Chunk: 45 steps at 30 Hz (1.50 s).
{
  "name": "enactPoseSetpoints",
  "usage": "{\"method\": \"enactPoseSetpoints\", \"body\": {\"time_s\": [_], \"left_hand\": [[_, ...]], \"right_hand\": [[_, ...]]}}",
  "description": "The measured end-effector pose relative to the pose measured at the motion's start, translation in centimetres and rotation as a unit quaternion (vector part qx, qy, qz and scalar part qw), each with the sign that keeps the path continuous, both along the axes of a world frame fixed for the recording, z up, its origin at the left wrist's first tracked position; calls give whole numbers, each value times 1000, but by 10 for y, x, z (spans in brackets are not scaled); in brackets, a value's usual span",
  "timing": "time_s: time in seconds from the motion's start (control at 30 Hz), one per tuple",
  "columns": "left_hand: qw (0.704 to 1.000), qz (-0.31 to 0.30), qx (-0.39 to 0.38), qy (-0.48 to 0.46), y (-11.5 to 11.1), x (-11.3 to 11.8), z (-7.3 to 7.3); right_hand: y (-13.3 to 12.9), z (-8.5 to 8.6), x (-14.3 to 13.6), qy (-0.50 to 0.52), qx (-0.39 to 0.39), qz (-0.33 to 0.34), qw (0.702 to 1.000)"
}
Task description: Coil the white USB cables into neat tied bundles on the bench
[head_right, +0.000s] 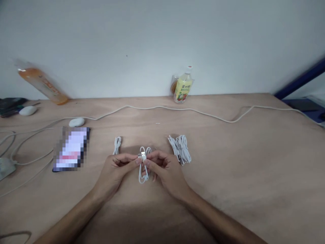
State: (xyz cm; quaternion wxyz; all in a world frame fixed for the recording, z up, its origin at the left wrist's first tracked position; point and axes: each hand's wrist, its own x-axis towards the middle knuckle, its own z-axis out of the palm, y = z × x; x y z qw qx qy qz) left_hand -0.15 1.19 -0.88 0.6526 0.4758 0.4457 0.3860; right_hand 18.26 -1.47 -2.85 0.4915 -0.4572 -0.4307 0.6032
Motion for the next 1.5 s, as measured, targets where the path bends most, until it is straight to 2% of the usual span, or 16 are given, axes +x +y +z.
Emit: {"method": "enactPoseSetpoints", "body": {"time_s": [0.27,0.7,1.5], "left_hand": [[1000,1,-3,-17,1,1,0],[999,36,-12,5,1,1,-2],[999,46,-26,9,0,1,-2]], "right_hand": [[-2,1,-4,-10,4,-24,1000],[-2,-1,-1,-14,10,-7,1000],[-1,0,-1,0,22,4,1000]]}}
